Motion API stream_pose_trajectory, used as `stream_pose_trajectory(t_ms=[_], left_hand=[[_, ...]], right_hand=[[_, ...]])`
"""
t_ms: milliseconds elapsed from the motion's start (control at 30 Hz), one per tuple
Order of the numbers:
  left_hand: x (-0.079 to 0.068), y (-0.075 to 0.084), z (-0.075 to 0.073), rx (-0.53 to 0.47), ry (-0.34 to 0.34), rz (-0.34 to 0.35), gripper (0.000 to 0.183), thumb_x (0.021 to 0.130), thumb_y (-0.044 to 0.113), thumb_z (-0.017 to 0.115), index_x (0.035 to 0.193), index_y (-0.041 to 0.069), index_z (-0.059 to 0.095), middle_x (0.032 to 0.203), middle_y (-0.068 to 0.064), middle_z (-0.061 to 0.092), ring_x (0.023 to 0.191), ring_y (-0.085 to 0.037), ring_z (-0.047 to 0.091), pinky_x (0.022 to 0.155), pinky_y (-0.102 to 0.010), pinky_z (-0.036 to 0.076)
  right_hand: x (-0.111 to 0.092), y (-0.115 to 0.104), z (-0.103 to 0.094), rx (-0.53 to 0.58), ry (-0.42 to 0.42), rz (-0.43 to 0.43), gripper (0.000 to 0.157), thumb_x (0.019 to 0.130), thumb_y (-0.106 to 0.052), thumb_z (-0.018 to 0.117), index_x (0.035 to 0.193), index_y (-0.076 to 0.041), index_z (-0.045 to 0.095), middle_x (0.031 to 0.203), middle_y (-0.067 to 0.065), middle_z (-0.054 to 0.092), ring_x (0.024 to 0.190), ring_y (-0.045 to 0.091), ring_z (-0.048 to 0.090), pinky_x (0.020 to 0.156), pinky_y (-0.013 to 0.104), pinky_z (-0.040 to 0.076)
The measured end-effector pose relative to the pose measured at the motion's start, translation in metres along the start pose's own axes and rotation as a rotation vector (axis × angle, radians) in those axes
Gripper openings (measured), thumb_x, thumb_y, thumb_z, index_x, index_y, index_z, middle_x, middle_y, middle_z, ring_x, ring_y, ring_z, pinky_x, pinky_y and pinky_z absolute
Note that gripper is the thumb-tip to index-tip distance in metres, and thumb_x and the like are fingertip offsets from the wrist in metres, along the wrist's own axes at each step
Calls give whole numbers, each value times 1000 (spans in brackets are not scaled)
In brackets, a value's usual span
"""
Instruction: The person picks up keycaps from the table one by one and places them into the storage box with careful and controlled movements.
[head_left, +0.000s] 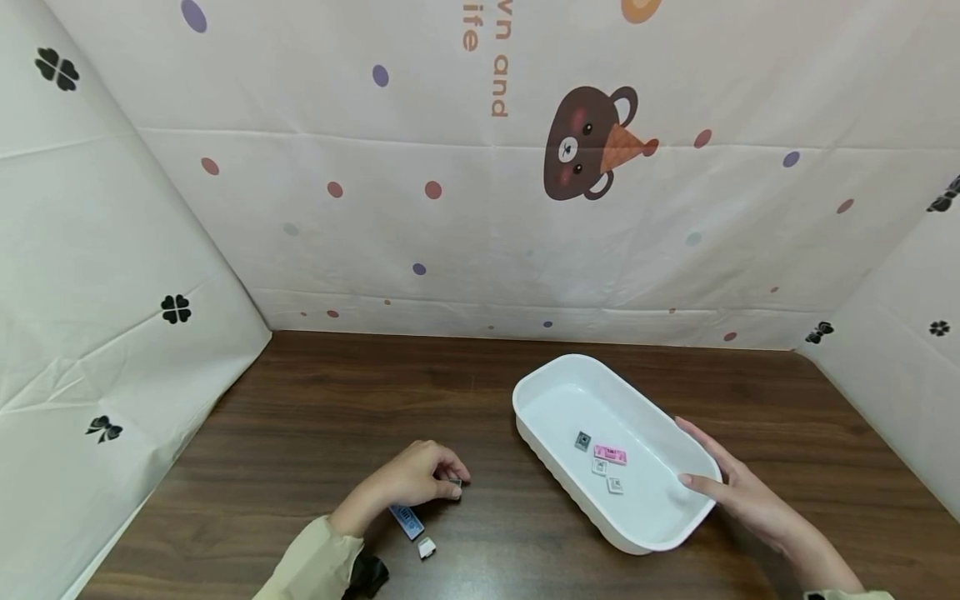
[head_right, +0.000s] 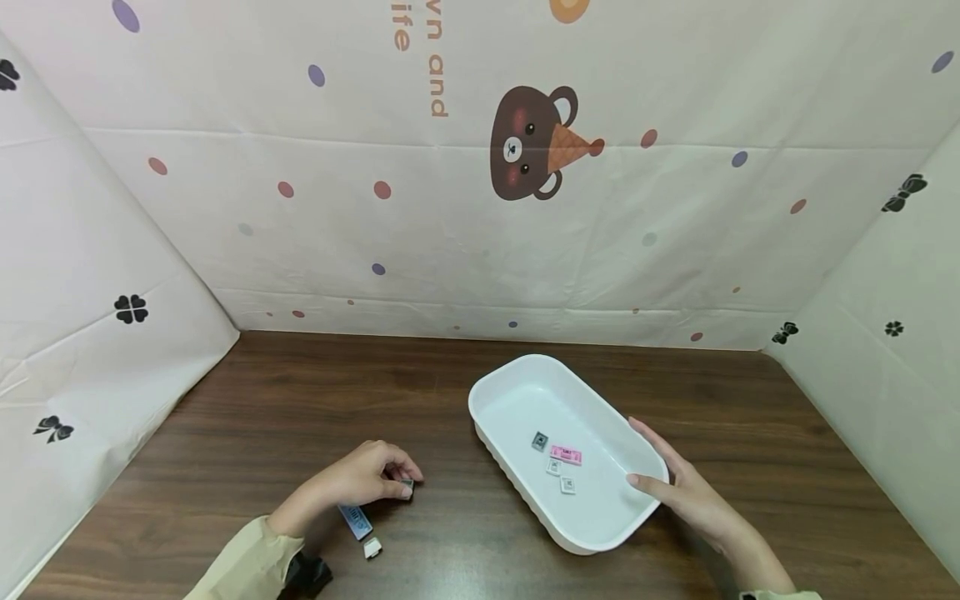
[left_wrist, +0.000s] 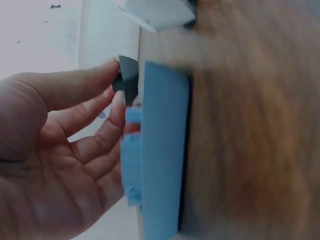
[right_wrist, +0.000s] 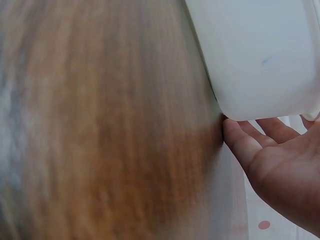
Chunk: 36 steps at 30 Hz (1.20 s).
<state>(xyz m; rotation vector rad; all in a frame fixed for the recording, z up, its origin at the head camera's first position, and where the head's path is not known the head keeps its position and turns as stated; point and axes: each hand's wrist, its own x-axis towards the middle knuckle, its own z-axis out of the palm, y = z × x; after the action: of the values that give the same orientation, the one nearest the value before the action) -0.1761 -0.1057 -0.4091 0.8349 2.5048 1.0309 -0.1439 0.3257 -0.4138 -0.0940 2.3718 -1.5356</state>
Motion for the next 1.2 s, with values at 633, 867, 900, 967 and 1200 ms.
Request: stream_pose_trajectory(t_ms=[633, 867, 900, 967, 1200], left_hand=[[-2, 6, -3, -40, 108, 38, 18, 82, 18, 66, 97, 7, 68, 86, 0, 68, 72, -1, 55, 62, -17, 45], [-1, 13, -1, -87, 124, 34, 21, 84, 20, 64, 99, 5, 67, 90, -1, 68, 76, -5, 57, 64, -19, 46], [-1, 14, 0, -93, 130, 31, 20, 84, 19, 64, 99, 5, 67, 91, -2, 68, 76, -5, 57, 65, -19, 46], [-1, 15, 0, -108, 140, 21, 20, 84, 19, 64, 99, 6, 67, 93, -3, 68, 77, -5, 55, 66, -19, 45], [0, 19, 3, -168, 190, 15, 22, 85, 21, 63, 101, 6, 67, 96, -5, 67, 78, -6, 53, 67, -20, 45]], right_hand=[[-1, -2, 0, 8, -5, 4, 72, 89, -18, 54, 146, -21, 10, 131, -12, 28, 100, -8, 46, 81, 29, 46], [0, -5, 1, -1, -3, 10, 73, 88, -19, 55, 146, -19, 10, 143, 17, 17, 99, -9, 45, 87, 42, 44], [0, -5, 1, -1, -3, 10, 73, 88, -19, 55, 146, -18, 10, 144, 19, 16, 99, -9, 45, 87, 42, 44], [0, -6, 1, -1, -5, 7, 74, 88, -19, 55, 146, -18, 9, 144, 21, 15, 98, -10, 44, 87, 43, 44], [-2, -6, 2, -6, 3, 2, 73, 88, -19, 55, 145, -18, 11, 142, 12, 22, 99, -11, 44, 87, 42, 44]])
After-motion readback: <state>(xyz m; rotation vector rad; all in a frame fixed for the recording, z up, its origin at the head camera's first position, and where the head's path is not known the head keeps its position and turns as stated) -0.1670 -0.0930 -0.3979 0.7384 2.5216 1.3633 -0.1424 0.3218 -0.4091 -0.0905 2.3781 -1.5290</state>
